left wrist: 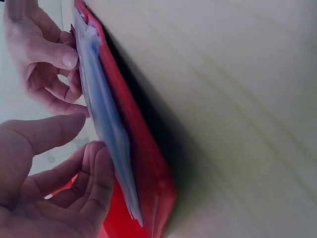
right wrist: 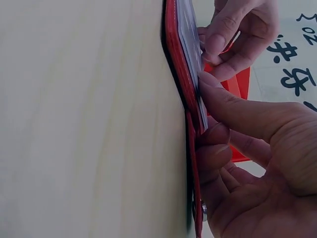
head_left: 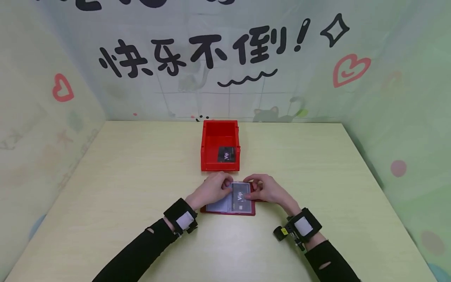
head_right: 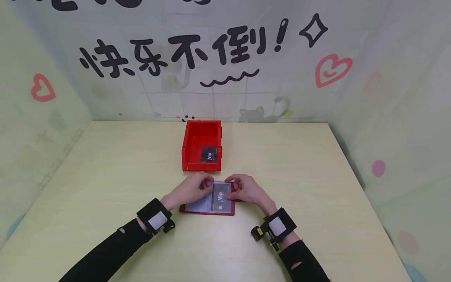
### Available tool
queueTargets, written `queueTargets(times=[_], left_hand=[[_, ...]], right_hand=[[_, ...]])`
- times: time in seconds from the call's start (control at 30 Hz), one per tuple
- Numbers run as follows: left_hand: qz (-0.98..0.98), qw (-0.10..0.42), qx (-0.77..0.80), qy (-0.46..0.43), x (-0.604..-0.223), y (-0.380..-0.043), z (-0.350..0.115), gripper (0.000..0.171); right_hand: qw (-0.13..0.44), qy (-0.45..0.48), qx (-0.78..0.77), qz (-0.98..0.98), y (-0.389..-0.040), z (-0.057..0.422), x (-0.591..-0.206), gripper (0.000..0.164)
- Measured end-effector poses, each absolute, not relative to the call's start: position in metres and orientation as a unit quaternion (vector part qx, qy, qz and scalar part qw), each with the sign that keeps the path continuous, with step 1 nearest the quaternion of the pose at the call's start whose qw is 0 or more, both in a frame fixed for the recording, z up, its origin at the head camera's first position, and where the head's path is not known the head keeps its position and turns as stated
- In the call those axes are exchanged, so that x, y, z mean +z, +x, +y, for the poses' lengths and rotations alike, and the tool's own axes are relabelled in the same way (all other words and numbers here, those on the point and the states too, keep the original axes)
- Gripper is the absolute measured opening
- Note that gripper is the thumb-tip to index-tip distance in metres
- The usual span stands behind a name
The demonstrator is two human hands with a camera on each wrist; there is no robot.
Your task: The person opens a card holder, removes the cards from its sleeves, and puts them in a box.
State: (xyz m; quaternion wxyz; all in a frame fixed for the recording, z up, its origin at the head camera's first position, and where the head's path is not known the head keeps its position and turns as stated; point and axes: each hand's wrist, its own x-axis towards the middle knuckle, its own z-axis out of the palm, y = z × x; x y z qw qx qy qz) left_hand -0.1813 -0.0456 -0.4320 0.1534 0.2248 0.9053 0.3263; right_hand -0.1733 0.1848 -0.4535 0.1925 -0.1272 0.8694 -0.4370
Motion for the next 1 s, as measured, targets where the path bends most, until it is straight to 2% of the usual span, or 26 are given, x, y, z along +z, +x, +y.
queueTargets(times=[0.1, 1.0], left_hand=[[0.904, 0.163, 0.336, 0.208, -0.436, -0.183, -0.045, 0.033], [0.888, 0.215, 0.375, 0.159, -0.434, -0.193, -0.043, 0.029]], right_hand=[[0.200, -0.128, -0.442, 0.865, -0.172, 0.184, -0.454, 0.048], [0.225, -0.081, -0.427, 0.872, -0.177, 0.179, -0.447, 0.046]])
